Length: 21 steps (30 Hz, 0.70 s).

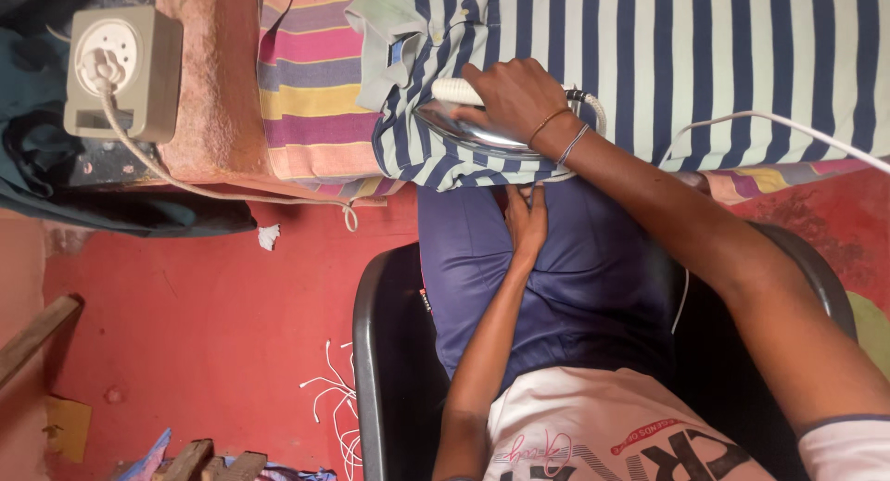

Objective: The person irons a striped shirt laid across their lap while seated. They use an electric iron to smooth the fabric, moving it back and forth over the garment's surface.

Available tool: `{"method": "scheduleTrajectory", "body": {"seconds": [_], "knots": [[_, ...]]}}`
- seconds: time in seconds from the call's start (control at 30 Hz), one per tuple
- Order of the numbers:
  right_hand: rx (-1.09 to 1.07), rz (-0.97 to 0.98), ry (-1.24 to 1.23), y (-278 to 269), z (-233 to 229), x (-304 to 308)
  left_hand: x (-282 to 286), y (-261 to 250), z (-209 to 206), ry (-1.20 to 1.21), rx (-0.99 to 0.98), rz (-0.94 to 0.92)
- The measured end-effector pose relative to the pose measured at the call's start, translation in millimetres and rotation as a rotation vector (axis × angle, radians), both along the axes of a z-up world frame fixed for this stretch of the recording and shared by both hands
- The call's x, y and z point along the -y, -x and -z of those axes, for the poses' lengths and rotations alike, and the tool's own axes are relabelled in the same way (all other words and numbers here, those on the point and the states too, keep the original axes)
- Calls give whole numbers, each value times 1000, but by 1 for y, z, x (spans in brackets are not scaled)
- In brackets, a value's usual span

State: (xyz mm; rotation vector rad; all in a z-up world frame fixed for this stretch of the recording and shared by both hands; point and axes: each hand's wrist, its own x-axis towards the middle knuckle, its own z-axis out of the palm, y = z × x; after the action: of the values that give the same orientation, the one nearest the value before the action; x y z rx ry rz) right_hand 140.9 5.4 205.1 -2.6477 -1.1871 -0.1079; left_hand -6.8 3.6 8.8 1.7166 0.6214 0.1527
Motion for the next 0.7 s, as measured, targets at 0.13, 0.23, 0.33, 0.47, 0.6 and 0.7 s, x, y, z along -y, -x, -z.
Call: {"method": "scheduleTrajectory", "body": {"seconds": [0.13,0.23,0.33,0.47,0.6,0.7], "knots": [[22,-6,-6,3,-1,18,-1,6,-2,14,-31,1],[-13,75,56,4,-5,50,-1,4,-5,30,-36,11],[23,140,121,6,-7,97,-3,7,-5,20,-36,8],[99,249,183,4,-11,167,0,5,-2,44,-24,12],[204,375,247,-1,-12,210,-1,2,1,49,-59,21],[213,362,199,-5,-10,211,1,2,3,43,-46,10]]}}
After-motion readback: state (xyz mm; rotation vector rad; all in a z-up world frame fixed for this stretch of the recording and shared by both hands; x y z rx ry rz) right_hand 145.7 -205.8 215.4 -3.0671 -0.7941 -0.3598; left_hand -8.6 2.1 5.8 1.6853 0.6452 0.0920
